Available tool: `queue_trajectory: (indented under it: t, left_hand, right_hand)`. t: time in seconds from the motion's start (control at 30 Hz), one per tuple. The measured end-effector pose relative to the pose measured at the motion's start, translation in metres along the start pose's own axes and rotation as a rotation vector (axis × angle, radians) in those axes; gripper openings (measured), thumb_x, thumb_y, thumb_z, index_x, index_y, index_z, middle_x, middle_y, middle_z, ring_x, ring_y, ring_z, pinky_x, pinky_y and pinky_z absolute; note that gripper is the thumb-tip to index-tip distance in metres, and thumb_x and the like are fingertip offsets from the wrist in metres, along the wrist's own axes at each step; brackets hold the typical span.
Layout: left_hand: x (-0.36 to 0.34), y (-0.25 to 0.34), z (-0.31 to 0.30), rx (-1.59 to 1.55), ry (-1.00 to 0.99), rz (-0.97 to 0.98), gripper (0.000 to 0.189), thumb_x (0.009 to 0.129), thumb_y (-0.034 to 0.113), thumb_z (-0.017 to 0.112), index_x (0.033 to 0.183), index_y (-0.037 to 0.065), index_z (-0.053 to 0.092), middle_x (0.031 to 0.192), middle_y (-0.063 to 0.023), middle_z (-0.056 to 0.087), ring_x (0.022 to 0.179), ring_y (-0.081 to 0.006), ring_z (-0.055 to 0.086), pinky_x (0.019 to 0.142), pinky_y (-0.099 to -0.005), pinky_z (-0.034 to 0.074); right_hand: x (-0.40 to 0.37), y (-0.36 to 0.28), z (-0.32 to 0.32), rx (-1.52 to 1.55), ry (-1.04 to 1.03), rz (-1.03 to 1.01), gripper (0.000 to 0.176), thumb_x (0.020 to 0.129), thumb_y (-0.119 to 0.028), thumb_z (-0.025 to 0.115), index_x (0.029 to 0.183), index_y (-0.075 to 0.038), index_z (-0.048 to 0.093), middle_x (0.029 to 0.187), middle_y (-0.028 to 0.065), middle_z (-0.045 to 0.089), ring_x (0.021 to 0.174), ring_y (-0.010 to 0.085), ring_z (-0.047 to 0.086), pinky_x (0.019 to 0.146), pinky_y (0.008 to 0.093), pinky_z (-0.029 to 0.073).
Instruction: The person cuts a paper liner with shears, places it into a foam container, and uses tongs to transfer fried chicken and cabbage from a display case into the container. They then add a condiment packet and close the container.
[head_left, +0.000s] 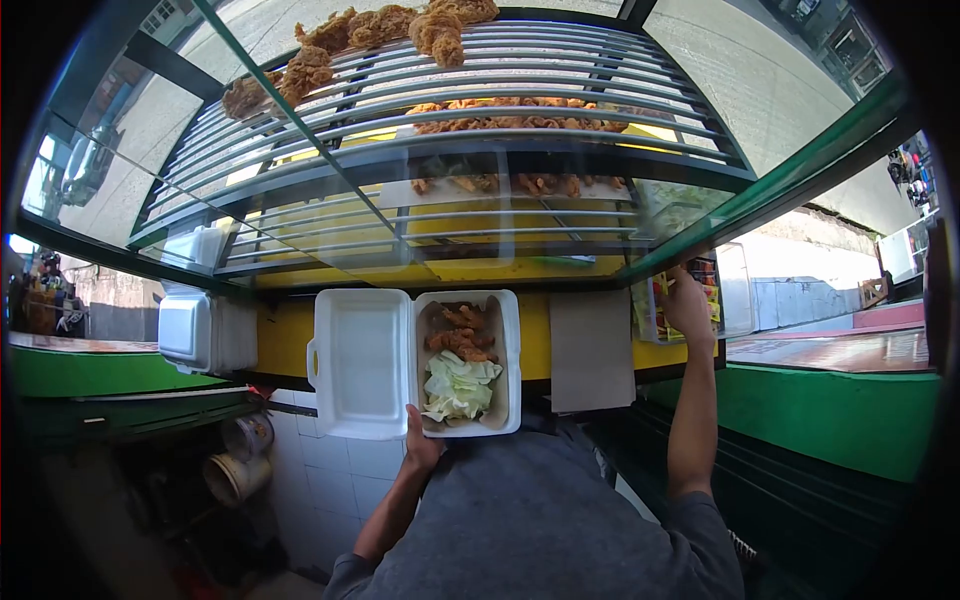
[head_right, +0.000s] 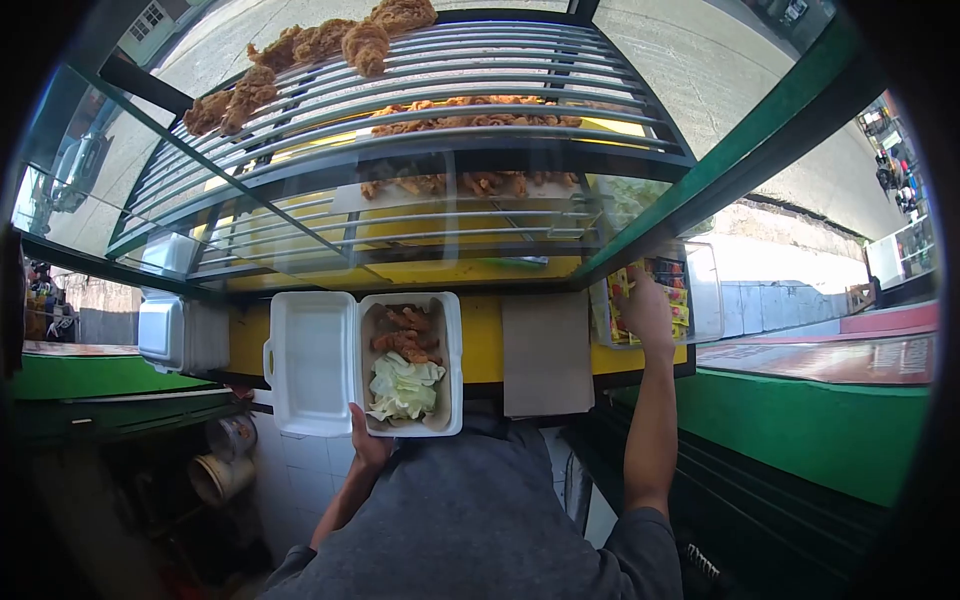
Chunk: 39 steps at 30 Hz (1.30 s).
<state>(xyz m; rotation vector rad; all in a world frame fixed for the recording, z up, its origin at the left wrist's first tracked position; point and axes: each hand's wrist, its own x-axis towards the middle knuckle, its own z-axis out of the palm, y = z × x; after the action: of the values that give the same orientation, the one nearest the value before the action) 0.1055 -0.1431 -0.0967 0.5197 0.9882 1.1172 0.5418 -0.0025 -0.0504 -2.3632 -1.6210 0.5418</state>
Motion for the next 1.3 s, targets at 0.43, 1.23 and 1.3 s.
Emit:
queue_trajectory:
  t: [0.43, 1.23, 1.3]
  left_hand:
    - [0.001, 0.003, -0.034, 0.116, -0.076, -0.124, 0.083, 0.098, 0.065, 0.022, 0.15, 0.0, 0.024, 0.149, -0.0142, 0.038, 0.136, -0.0267, 0.039, 0.115, -0.0392, 0.027]
    - [0.01, 0.006, -0.057, 0.767, -0.038, -0.299, 0.091, 0.077, 0.053, 0.076, 0.141, -0.001, 0.04, 0.137, -0.02, 0.049, 0.129, -0.0308, 0.045, 0.107, -0.0397, 0.036]
    - [0.014, 0.013, -0.056, 0.844, -0.146, -0.255, 0.11, 0.067, 0.049, 0.085, 0.149, 0.002, 0.029, 0.143, -0.0209, 0.042, 0.133, -0.0319, 0.041, 0.109, -0.0419, 0.036]
  right_hand:
    - [-0.112, -0.082, -0.053, 0.721, -0.017, 0.057, 0.013, 0.087, -0.008, 0.07, 0.087, 0.004, 0.066, 0.07, 0.0042, 0.067, 0.062, 0.0054, 0.058, 0.058, 0.0217, 0.045]
    - [-0.125, -0.162, 0.12, 0.794, -0.466, -0.018, 0.021, 0.09, -0.012, 0.07, 0.1, 0.006, 0.064, 0.083, 0.006, 0.068, 0.073, 0.0086, 0.061, 0.065, 0.024, 0.05]
    - [-0.126, -0.162, 0.123, 0.81, -0.46, 0.004, 0.022, 0.089, -0.012, 0.07, 0.1, 0.006, 0.065, 0.083, 0.0066, 0.069, 0.073, 0.0094, 0.061, 0.067, 0.025, 0.05]
